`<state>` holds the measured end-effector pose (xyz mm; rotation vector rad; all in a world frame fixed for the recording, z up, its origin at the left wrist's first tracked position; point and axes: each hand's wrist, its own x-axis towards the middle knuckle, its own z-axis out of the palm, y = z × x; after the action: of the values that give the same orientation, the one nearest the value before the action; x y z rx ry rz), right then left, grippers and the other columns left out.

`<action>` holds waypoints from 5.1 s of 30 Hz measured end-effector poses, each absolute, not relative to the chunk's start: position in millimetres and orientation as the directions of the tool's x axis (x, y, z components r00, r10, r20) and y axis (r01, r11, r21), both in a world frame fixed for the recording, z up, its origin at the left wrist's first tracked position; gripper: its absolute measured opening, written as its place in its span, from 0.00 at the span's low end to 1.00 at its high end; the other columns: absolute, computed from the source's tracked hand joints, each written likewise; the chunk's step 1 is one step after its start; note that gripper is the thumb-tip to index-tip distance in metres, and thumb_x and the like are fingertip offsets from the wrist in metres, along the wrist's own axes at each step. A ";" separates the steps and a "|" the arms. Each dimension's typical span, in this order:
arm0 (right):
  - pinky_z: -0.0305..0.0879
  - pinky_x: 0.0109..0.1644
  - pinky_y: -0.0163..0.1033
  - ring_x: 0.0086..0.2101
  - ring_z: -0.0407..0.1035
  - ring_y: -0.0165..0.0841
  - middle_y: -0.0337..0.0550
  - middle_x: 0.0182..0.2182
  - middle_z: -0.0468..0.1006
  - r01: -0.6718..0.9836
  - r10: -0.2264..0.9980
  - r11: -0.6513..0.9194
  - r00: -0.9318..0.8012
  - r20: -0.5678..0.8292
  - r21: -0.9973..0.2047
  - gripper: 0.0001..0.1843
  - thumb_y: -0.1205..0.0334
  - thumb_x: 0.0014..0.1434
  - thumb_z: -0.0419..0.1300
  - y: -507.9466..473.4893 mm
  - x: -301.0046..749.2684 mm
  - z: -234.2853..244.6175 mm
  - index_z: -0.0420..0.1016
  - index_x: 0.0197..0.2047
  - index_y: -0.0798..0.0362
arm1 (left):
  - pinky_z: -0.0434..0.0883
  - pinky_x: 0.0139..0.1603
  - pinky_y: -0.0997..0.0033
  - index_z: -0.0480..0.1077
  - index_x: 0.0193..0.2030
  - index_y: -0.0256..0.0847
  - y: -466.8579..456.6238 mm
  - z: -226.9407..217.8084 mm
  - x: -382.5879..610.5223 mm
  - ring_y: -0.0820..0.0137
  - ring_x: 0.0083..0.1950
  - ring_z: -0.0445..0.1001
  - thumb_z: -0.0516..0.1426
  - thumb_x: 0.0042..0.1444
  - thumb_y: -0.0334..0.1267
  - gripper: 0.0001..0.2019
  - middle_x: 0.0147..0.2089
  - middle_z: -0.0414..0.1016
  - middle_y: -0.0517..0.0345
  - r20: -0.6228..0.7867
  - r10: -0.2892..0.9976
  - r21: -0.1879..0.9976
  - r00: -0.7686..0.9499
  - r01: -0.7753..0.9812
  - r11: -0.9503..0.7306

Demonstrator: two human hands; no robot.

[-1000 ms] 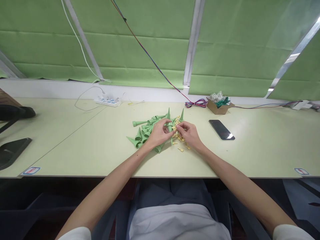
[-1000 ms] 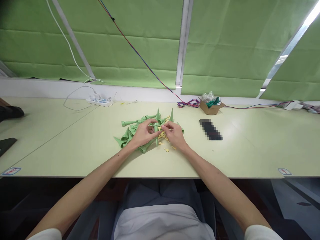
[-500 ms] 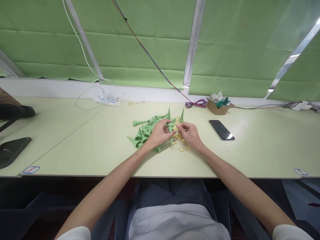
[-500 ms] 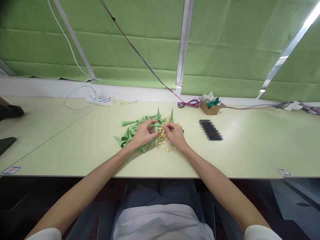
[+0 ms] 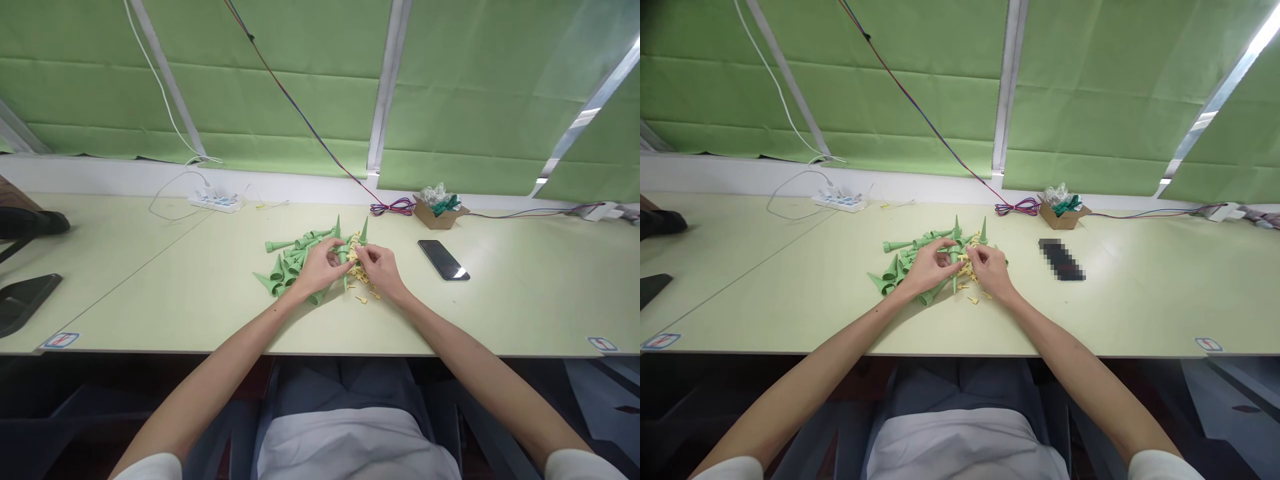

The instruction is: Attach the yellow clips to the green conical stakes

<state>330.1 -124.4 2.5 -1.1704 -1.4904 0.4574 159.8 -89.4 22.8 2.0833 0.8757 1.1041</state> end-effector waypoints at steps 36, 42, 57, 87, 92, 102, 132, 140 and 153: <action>0.60 0.29 0.37 0.26 0.64 0.31 0.41 0.25 0.72 0.395 0.860 0.444 0.063 0.506 -0.804 0.17 0.47 0.61 0.59 -126.4 331.0 4.9 0.73 0.32 0.53 | 0.73 0.31 0.69 0.70 0.48 0.39 -86.8 24.5 158.7 0.72 0.29 0.72 0.63 0.52 0.43 0.18 0.44 0.75 0.53 0.529 0.728 0.676 0.435 0.302 -0.672; 0.59 0.28 0.37 0.25 0.64 0.31 0.40 0.25 0.73 0.396 0.864 0.446 0.042 0.501 -0.802 0.15 0.48 0.61 0.59 -125.3 331.8 3.8 0.72 0.33 0.52 | 0.73 0.30 0.70 0.70 0.48 0.39 -86.7 24.6 158.6 0.72 0.29 0.73 0.62 0.52 0.43 0.18 0.44 0.75 0.53 0.521 0.728 0.679 0.445 0.300 -0.670; 0.49 0.27 0.37 0.22 0.52 0.28 0.35 0.18 0.56 0.527 0.859 0.416 0.041 0.511 -0.741 0.28 0.42 0.65 0.52 -124.3 332.0 4.4 0.59 0.20 0.52 | 0.74 0.32 0.69 0.70 0.49 0.39 -87.4 21.6 157.9 0.73 0.30 0.71 0.62 0.54 0.43 0.17 0.44 0.72 0.52 0.552 0.674 0.626 0.491 0.289 -0.724; 0.56 0.25 0.36 0.21 0.60 0.29 0.36 0.18 0.66 0.424 0.879 0.425 0.016 0.476 -0.800 0.19 0.45 0.63 0.56 -125.6 332.0 3.6 0.70 0.32 0.52 | 0.73 0.31 0.71 0.70 0.47 0.39 -86.3 23.5 157.5 0.74 0.29 0.71 0.62 0.53 0.39 0.15 0.44 0.73 0.54 0.587 0.674 0.611 0.448 0.301 -0.732; 0.52 0.26 0.36 0.20 0.56 0.28 0.35 0.15 0.61 0.506 0.872 0.407 0.032 0.488 -0.760 0.25 0.44 0.66 0.52 -126.9 331.9 5.8 0.64 0.23 0.52 | 0.74 0.30 0.70 0.69 0.48 0.39 -86.5 22.8 157.2 0.74 0.29 0.71 0.62 0.53 0.39 0.16 0.43 0.72 0.54 0.591 0.656 0.600 0.469 0.287 -0.747; 0.52 0.25 0.35 0.18 0.57 0.27 0.37 0.12 0.61 0.496 0.897 0.349 0.068 0.437 -0.795 0.34 0.38 0.66 0.48 -124.4 331.5 4.3 0.62 0.17 0.52 | 0.74 0.29 0.71 0.69 0.48 0.39 -84.4 19.0 158.3 0.74 0.29 0.72 0.64 0.52 0.38 0.17 0.43 0.72 0.54 0.600 0.637 0.606 0.484 0.245 -0.757; 0.53 0.27 0.37 0.21 0.55 0.29 0.35 0.17 0.60 0.498 0.883 0.412 -0.012 0.469 -0.763 0.25 0.42 0.66 0.51 -128.3 332.8 7.6 0.61 0.24 0.51 | 0.74 0.30 0.71 0.69 0.47 0.39 -87.6 26.8 155.9 0.74 0.29 0.71 0.62 0.53 0.39 0.15 0.43 0.73 0.53 0.592 0.654 0.606 0.471 0.275 -0.746; 0.51 0.26 0.36 0.20 0.53 0.28 0.35 0.15 0.58 0.508 0.893 0.386 0.003 0.450 -0.770 0.30 0.41 0.67 0.46 -127.9 332.2 6.9 0.58 0.20 0.51 | 0.74 0.31 0.70 0.70 0.48 0.39 -87.6 25.8 156.6 0.73 0.30 0.72 0.62 0.53 0.40 0.16 0.43 0.74 0.53 0.588 0.645 0.603 0.488 0.267 -0.752; 0.58 0.27 0.36 0.20 0.61 0.30 0.38 0.18 0.68 0.445 0.905 0.358 0.050 0.422 -0.821 0.27 0.39 0.65 0.50 -126.6 330.3 7.3 0.66 0.26 0.52 | 0.74 0.31 0.70 0.69 0.48 0.39 -85.6 23.6 157.4 0.74 0.29 0.72 0.63 0.53 0.40 0.16 0.45 0.73 0.53 0.597 0.660 0.618 0.457 0.263 -0.741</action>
<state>330.3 -126.6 7.3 -1.2511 -1.5695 0.5490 157.4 -85.6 23.6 2.2687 0.7727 1.2115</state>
